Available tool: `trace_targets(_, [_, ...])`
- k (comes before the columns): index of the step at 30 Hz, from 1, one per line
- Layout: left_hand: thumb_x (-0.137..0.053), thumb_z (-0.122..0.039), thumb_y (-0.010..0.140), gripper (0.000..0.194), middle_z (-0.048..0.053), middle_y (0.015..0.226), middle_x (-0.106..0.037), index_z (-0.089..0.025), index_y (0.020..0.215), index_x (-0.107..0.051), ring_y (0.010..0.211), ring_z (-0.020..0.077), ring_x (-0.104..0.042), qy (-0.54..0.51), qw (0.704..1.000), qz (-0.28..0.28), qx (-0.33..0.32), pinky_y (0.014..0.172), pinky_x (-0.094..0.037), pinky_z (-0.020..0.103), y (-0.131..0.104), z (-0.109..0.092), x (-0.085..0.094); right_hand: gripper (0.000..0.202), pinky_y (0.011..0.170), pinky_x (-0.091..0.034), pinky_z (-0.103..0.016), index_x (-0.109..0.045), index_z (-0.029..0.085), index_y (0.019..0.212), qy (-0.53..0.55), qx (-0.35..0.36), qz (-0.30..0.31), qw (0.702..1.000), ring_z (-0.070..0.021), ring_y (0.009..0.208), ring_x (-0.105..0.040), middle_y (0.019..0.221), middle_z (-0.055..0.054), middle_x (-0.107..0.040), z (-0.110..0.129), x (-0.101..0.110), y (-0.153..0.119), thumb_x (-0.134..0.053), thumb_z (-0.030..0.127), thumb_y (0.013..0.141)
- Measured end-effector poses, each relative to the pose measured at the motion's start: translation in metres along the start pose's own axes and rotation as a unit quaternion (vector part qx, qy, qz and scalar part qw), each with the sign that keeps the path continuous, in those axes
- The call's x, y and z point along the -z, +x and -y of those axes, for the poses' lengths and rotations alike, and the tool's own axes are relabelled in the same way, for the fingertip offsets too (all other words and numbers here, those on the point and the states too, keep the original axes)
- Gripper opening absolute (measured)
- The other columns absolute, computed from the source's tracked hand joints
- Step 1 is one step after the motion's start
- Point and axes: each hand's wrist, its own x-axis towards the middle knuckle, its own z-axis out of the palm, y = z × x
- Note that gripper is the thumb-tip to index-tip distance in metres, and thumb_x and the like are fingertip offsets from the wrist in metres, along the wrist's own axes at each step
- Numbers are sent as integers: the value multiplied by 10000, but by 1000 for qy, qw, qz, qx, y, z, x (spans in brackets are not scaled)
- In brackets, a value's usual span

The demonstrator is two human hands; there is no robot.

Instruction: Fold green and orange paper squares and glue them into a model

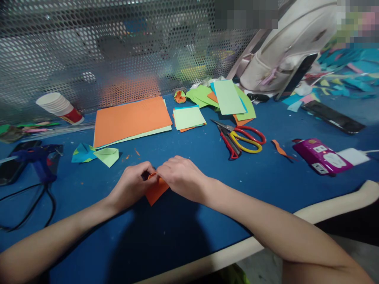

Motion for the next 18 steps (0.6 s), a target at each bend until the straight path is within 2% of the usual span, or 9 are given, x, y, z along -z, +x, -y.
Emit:
trace_targets(9, [-497,-135,670,112,-58,506,-484,-172,566,-483,480,75,-383,-18,1000,-3,21,488,-286,201,1,-2,4,242,688,-416,-283,-620,151,814,43,4,-11,999,-162,747,-615,774,-58,-679,-2,3,1,-404,151,921])
trace_targets(11, [-505,-142,670,115,-57,503,-478,-173,562,-479,481,76,-383,-32,999,-5,33,480,-283,201,1,-1,4,251,722,-441,-299,-622,143,871,59,-3,-40,997,-176,787,-629,830,-74,-690,-2,4,2,-382,180,933])
trace_targets(13, [-528,-182,686,124,-55,502,-473,-175,572,-480,481,81,-388,-64,996,-21,59,465,-283,202,2,0,4,251,791,-457,-323,-605,127,981,89,-51,-94,990,-194,902,-625,960,-108,-685,0,6,3,-376,219,937])
trace_targets(15, [-555,-238,705,136,-52,517,-479,-176,602,-491,487,86,-403,-113,988,-53,88,457,-299,201,4,2,4,262,831,-466,-334,-565,123,1080,135,-137,-136,972,-198,978,-604,1069,-126,-654,3,7,4,-411,262,920])
trace_targets(18, [-589,-282,702,161,-55,532,-481,-176,626,-494,486,83,-420,-196,967,-101,126,452,-320,196,7,4,3,328,764,-496,-312,-525,148,1120,224,-255,-126,932,-177,900,-614,1059,-104,-643,10,5,6,-530,322,841])
